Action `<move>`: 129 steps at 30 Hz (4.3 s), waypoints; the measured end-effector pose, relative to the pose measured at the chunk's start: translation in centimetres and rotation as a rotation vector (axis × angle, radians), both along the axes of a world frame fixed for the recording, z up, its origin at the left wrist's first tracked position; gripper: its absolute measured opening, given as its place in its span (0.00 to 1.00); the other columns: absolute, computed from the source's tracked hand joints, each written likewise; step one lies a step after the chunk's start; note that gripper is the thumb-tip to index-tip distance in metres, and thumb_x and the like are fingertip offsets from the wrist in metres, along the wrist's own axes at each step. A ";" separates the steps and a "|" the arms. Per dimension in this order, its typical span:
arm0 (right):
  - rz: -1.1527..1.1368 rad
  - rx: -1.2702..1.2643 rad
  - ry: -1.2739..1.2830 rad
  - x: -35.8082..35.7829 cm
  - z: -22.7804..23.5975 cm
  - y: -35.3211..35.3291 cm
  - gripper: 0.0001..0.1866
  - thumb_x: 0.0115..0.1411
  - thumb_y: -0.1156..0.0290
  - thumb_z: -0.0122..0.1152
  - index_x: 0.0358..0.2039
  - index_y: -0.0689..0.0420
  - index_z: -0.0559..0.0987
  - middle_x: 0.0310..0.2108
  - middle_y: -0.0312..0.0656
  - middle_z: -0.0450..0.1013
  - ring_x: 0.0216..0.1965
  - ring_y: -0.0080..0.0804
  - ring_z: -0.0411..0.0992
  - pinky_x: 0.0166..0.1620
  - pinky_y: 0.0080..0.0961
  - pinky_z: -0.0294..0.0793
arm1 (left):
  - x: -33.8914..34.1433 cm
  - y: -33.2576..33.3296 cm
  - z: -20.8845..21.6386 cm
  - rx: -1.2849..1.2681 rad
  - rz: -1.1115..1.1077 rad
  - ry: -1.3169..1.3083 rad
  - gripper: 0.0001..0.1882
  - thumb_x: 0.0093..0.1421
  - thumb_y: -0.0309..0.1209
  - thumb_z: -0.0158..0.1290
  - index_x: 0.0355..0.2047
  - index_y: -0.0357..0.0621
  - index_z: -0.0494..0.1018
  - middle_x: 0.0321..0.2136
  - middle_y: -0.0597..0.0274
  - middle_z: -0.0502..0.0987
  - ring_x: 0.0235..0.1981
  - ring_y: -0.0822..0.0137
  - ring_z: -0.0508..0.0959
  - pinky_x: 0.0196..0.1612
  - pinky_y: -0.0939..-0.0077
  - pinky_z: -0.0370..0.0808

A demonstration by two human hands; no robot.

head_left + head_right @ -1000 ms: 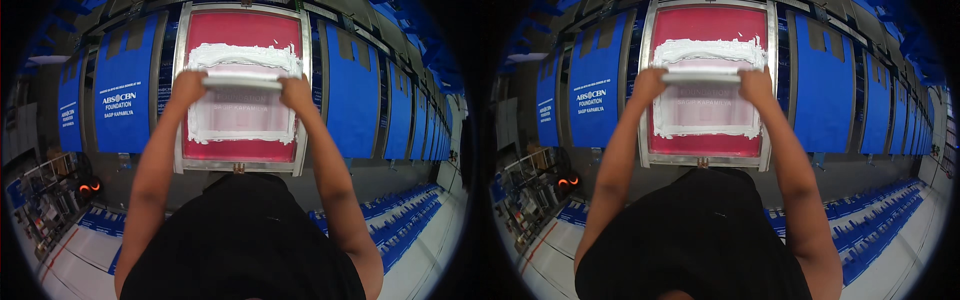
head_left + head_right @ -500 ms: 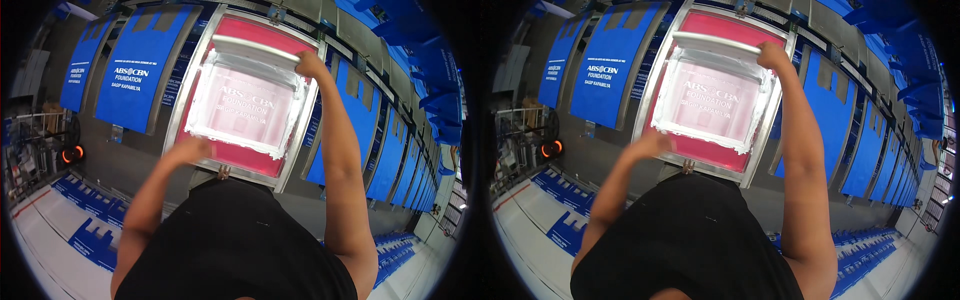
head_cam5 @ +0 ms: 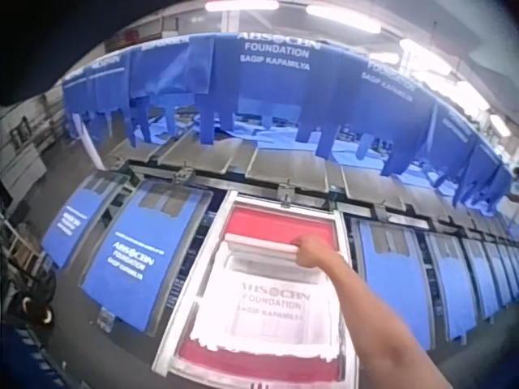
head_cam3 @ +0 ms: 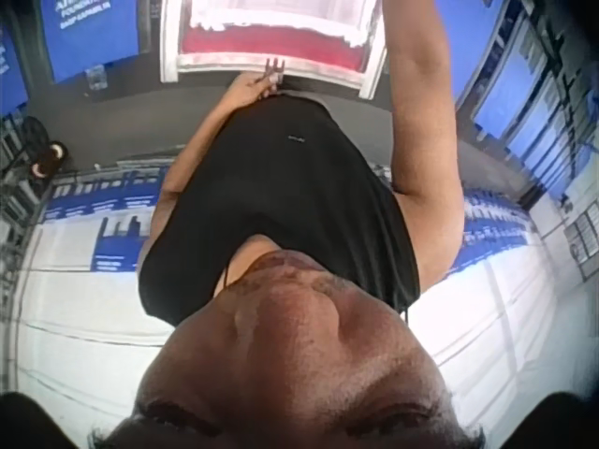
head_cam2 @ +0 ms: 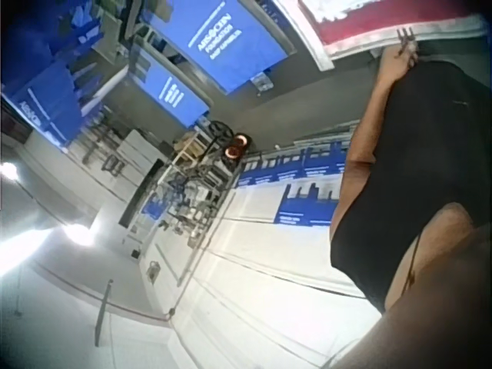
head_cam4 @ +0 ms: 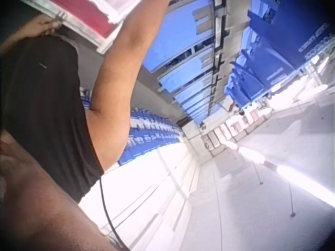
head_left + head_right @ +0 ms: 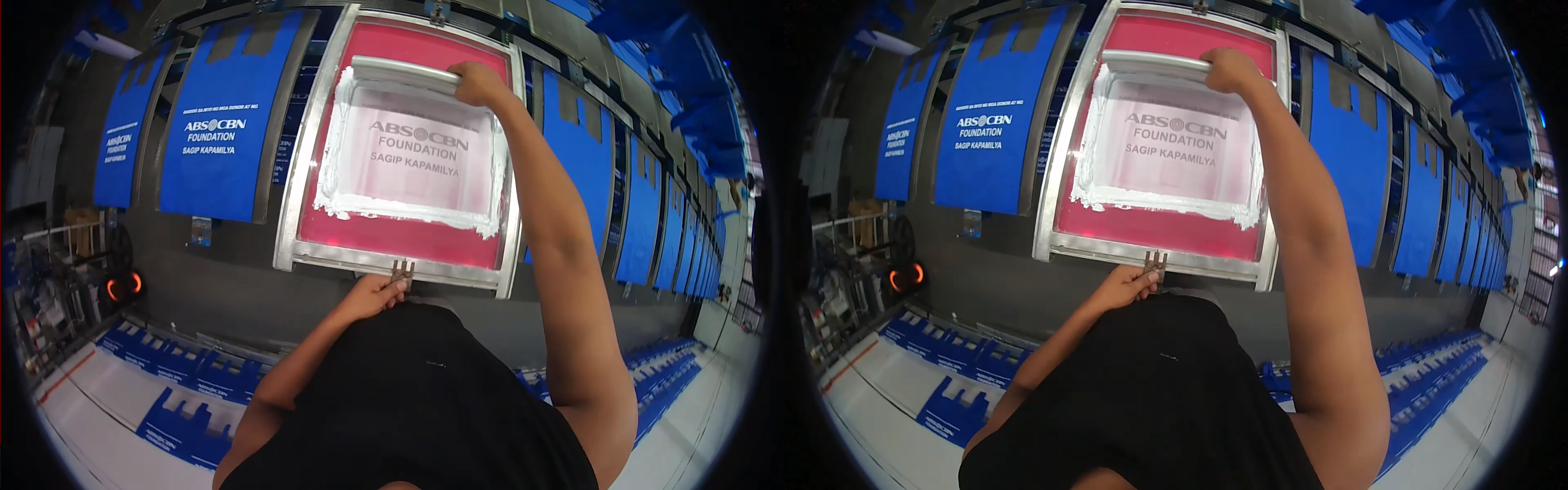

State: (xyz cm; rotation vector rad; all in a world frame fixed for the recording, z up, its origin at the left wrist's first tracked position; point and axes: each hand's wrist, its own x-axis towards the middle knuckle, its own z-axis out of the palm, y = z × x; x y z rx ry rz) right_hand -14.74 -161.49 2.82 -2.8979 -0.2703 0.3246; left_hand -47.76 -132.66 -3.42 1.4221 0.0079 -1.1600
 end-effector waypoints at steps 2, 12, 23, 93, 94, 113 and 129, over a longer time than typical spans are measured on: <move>-0.016 -0.033 0.048 -4.1 0.9 1.7 0.29 0.41 0.75 0.54 0.48 0.52 0.79 0.43 0.50 0.76 0.47 0.48 0.73 0.51 0.37 0.72 | -0.2 0.1 -0.8 0.005 0.009 0.013 0.19 0.66 0.44 0.49 0.27 0.41 0.76 0.17 0.71 0.72 0.19 0.80 0.70 0.24 0.84 0.66; 0.022 0.102 -0.129 -27.9 0.7 6.9 0.18 0.39 0.82 0.55 0.34 0.55 0.78 0.28 0.40 0.75 0.32 0.42 0.72 0.38 0.39 0.70 | -0.9 -0.5 -3.9 0.159 0.047 0.045 0.20 0.65 0.46 0.51 0.26 0.41 0.75 0.16 0.71 0.71 0.18 0.79 0.69 0.22 0.84 0.65; 0.068 0.043 -0.426 -10.2 -2.9 0.4 0.12 0.44 0.79 0.52 0.31 0.54 0.78 0.27 0.43 0.76 0.35 0.45 0.73 0.37 0.43 0.70 | -1.4 -0.6 -4.6 0.222 0.148 0.060 0.19 0.63 0.45 0.53 0.29 0.40 0.77 0.20 0.70 0.74 0.20 0.80 0.71 0.23 0.84 0.68; -0.126 -0.127 -0.043 -6.4 -3.9 -3.8 0.19 0.45 0.73 0.57 0.41 0.46 0.81 0.33 0.43 0.79 0.37 0.41 0.78 0.50 0.45 0.71 | 34.3 -2.0 2.5 0.814 -0.270 -1.273 0.14 0.45 0.38 0.63 0.33 0.49 0.80 0.27 0.49 0.80 0.33 0.49 0.80 0.38 0.57 0.76; -0.147 -0.118 -0.029 -5.3 -2.9 -4.0 0.19 0.45 0.73 0.57 0.41 0.47 0.81 0.33 0.44 0.79 0.37 0.43 0.78 0.46 0.42 0.75 | 35.4 -2.5 3.3 0.798 -0.286 -1.248 0.15 0.47 0.40 0.63 0.34 0.49 0.80 0.28 0.49 0.80 0.33 0.49 0.80 0.38 0.57 0.76; -0.144 -0.122 0.119 -4.9 -2.5 -4.5 0.23 0.44 0.73 0.56 0.44 0.49 0.80 0.36 0.45 0.79 0.43 0.44 0.76 0.53 0.40 0.70 | 35.6 -2.9 2.6 0.810 -0.307 -1.216 0.17 0.44 0.36 0.64 0.36 0.47 0.80 0.29 0.50 0.80 0.34 0.50 0.80 0.40 0.59 0.76; 0.035 0.010 0.248 3.5 -0.9 -6.2 0.31 0.41 0.71 0.60 0.51 0.57 0.76 0.43 0.54 0.76 0.44 0.47 0.76 0.47 0.35 0.76 | 1.1 1.2 -3.5 0.313 -0.240 -0.023 0.27 0.61 0.53 0.52 0.39 0.36 0.77 0.28 0.56 0.79 0.31 0.64 0.77 0.37 0.66 0.73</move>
